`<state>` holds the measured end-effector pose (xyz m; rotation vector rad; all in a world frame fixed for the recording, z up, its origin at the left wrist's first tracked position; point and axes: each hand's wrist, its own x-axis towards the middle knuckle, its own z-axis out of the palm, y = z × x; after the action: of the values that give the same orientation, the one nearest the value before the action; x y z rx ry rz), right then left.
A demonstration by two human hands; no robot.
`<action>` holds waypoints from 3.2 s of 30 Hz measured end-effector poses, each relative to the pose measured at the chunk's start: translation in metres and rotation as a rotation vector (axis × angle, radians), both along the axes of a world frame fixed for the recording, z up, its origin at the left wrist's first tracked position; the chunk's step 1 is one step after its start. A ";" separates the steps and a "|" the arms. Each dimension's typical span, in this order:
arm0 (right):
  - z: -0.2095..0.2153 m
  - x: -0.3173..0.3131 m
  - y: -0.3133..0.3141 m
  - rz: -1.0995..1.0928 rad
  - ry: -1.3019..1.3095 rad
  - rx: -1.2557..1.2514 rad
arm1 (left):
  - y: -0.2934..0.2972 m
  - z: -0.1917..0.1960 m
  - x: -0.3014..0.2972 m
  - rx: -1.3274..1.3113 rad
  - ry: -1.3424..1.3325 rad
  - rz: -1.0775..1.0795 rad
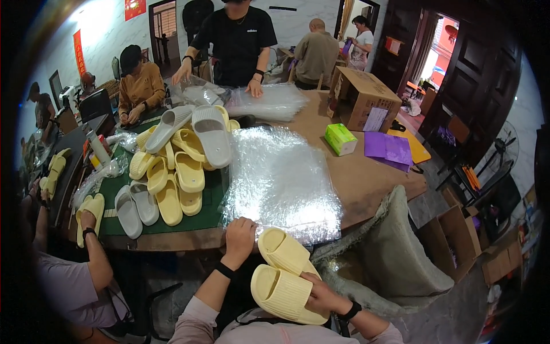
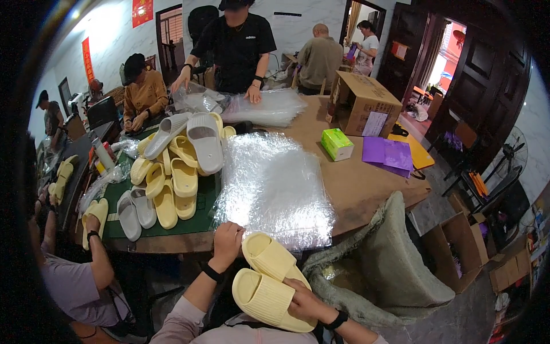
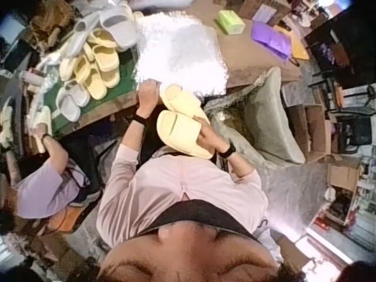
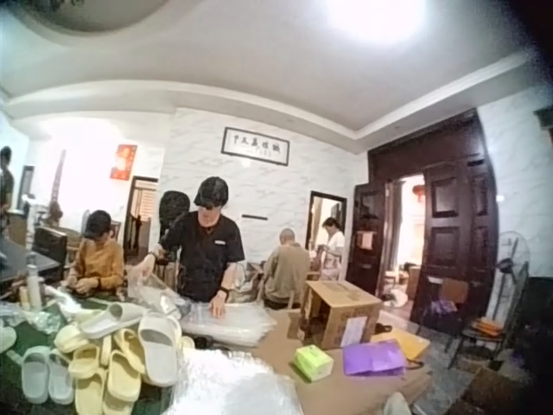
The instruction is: The recorder is packing yellow sandals into bubble wrap and putting them into a large sack.
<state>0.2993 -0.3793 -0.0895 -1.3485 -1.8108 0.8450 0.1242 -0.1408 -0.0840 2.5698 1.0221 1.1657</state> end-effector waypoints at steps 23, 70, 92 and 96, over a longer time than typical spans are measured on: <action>0.042 0.003 0.026 -0.277 -0.153 0.010 | -0.016 0.038 0.006 -0.072 -0.160 0.000; -0.025 0.020 0.148 -0.415 -0.676 0.067 | -0.057 -0.006 -0.012 -0.376 -0.108 -0.548; -0.042 0.028 0.163 -0.626 -0.470 0.308 | -0.058 -0.014 -0.030 -0.313 -0.046 -0.285; -0.027 0.009 0.155 -0.439 -0.539 0.199 | -0.058 -0.017 -0.032 -0.250 -0.070 -0.247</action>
<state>0.3087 -0.2247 -0.1169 -1.8611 -1.8047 0.0629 0.0919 -0.1987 -0.1009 2.3604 0.7547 0.9875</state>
